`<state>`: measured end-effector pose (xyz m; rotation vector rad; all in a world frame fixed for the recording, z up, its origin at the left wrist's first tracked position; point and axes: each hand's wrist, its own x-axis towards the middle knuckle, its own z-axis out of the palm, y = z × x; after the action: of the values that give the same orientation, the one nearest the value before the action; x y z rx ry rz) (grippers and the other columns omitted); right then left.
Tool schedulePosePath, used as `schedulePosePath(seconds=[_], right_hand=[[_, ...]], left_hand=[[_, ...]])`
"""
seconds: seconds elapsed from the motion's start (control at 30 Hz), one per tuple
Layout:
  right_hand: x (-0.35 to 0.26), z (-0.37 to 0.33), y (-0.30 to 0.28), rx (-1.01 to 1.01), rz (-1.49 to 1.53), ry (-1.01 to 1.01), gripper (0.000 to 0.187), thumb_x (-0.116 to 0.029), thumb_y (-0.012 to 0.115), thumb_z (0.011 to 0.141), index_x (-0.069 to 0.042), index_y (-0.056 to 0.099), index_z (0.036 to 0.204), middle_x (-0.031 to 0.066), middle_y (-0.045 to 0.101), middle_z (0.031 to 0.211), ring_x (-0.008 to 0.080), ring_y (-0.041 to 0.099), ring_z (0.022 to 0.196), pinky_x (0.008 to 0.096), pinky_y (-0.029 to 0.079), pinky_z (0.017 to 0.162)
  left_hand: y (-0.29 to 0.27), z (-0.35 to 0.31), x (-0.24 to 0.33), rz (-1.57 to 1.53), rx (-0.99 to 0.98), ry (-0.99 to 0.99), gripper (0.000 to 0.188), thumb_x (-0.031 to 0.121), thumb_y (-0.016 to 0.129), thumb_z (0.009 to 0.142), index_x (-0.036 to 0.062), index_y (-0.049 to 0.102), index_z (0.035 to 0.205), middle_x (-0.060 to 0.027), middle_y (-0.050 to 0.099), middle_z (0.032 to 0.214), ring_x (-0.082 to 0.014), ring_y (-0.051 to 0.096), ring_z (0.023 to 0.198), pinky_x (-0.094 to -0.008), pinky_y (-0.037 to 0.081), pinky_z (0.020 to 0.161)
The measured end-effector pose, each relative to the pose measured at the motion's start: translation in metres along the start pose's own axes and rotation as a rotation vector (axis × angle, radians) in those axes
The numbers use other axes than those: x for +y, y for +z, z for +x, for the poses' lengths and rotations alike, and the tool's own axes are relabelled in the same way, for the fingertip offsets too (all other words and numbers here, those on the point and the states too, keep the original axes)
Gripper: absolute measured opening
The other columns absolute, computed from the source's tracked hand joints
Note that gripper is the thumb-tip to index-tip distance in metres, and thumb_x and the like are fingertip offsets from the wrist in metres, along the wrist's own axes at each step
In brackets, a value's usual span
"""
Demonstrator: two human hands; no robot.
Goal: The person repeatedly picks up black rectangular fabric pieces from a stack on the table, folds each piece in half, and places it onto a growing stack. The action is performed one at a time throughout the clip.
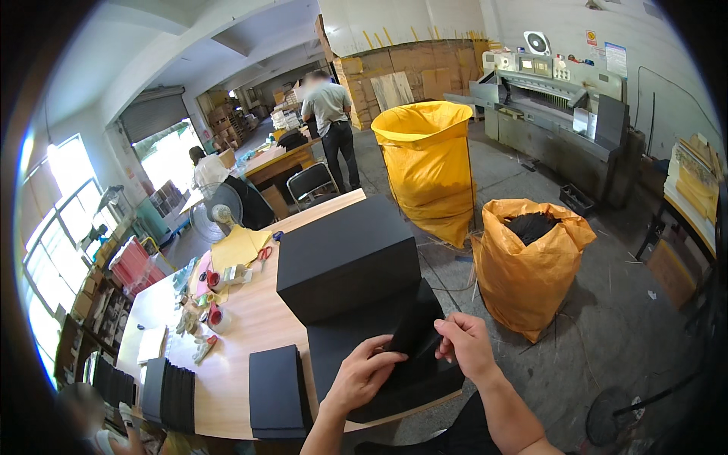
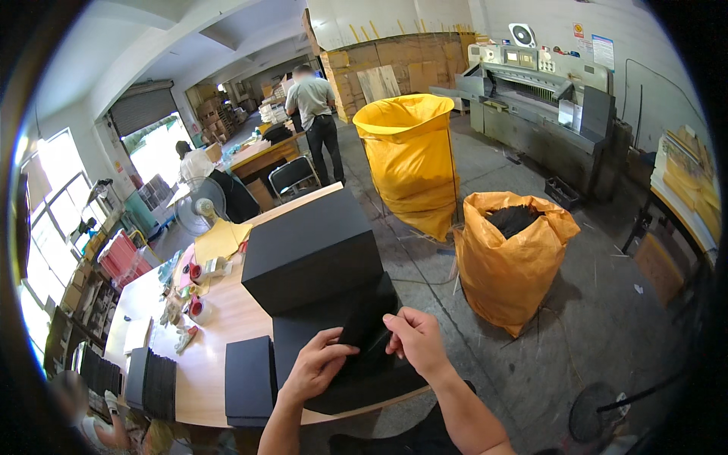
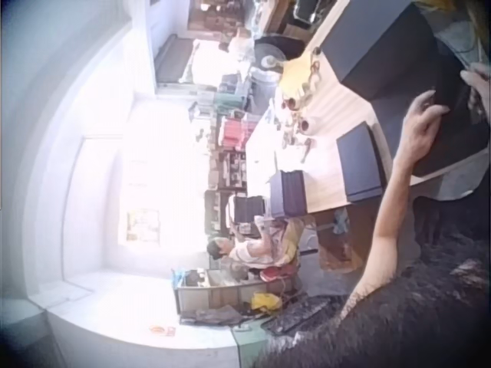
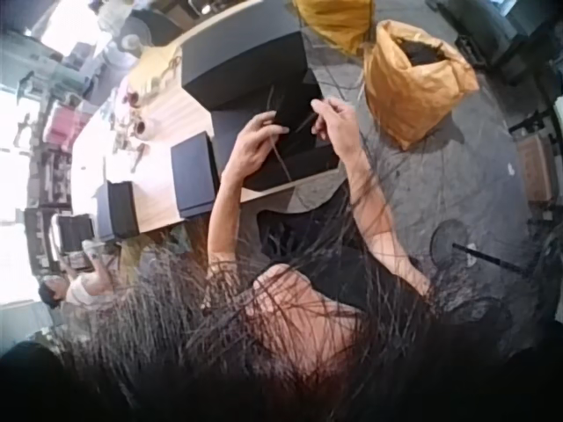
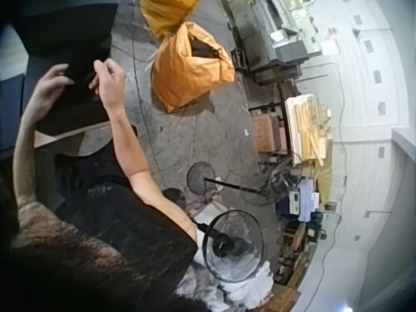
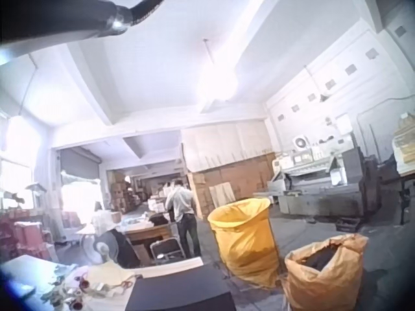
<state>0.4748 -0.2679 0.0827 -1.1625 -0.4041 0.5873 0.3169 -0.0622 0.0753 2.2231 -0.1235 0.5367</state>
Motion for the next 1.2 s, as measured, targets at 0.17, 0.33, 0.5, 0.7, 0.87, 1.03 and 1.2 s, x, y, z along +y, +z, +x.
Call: schedulePosePath(seconds=[0.17,0.33,0.5,0.7,0.87,1.03,1.2], right_hand=[[0.0,0.001,0.002,0.01,0.102,0.004,0.035,-0.018,0.07,0.107,-0.008,0.061,0.075,0.0026,0.064,0.065,0.0173,0.071,0.058,0.0256,0.048,0.05],[0.002,0.002,-0.007,-0.055,0.079,0.002,0.035,-0.02,0.069,0.108,-0.009,0.061,0.076,0.0027,0.064,0.067,0.0174,0.072,0.06,0.026,0.049,0.051],[0.003,-0.007,-0.011,0.119,-0.277,-0.188,0.037,-0.026,0.072,0.107,-0.008,0.06,0.077,0.0044,0.063,0.069,0.0164,0.066,0.065,0.0314,0.049,0.059],[0.023,-0.05,-0.01,-0.055,-1.156,-0.791,0.024,-0.037,0.076,0.098,-0.013,0.076,0.102,0.0131,0.07,0.108,0.0351,0.065,0.114,0.0576,0.042,0.111],[0.053,-0.055,-0.019,-0.344,-1.338,-0.616,0.047,-0.052,0.074,0.099,-0.02,0.077,0.134,0.0167,0.067,0.137,0.0384,0.052,0.146,0.0713,0.007,0.131],[0.05,-0.053,-0.016,-0.347,-1.338,-0.619,0.052,-0.056,0.074,0.098,-0.022,0.077,0.137,0.0149,0.07,0.142,0.0371,0.055,0.145,0.0706,0.009,0.13],[0.073,-0.052,-0.019,-0.188,-1.351,-0.811,0.047,-0.053,0.083,0.091,-0.02,0.082,0.124,0.0097,0.076,0.125,0.0327,0.063,0.133,0.0576,0.036,0.117]], left_hand=[[0.002,0.005,0.01,0.009,0.009,0.016,0.048,0.021,0.101,0.08,0.0181,0.083,0.124,-0.0131,0.063,0.138,-0.0312,0.075,0.113,-0.0396,0.063,0.1],[0.0,0.004,0.006,-0.048,0.011,-0.028,0.05,0.019,0.101,0.079,0.0161,0.083,0.126,-0.0119,0.063,0.138,-0.0302,0.074,0.114,-0.0403,0.062,0.101],[0.0,0.006,0.007,0.006,0.003,-0.03,0.051,0.018,0.101,0.078,0.0164,0.083,0.126,-0.0113,0.066,0.134,-0.0307,0.073,0.115,-0.0405,0.062,0.101],[0.0,0.005,0.014,0.071,-0.01,0.008,0.05,0.02,0.1,0.079,0.0199,0.084,0.126,-0.0118,0.067,0.135,-0.0302,0.074,0.112,-0.0393,0.062,0.099],[0.006,0.002,0.034,0.707,-0.289,0.338,0.063,0.028,0.084,0.094,0.0369,0.065,0.154,-0.0125,0.064,0.148,-0.0302,0.069,0.127,-0.0523,0.054,0.116],[-0.01,-0.068,0.034,0.941,0.075,-0.028,0.072,0.003,0.072,0.091,0.0297,0.062,0.157,-0.0137,0.061,0.154,-0.0325,0.062,0.137,-0.0637,0.04,0.125],[-0.019,-0.115,0.015,0.823,0.555,-0.154,0.033,-0.007,0.074,0.063,0.0104,0.077,0.092,-0.0153,0.067,0.118,-0.0452,0.064,0.13,-0.068,0.043,0.122]])
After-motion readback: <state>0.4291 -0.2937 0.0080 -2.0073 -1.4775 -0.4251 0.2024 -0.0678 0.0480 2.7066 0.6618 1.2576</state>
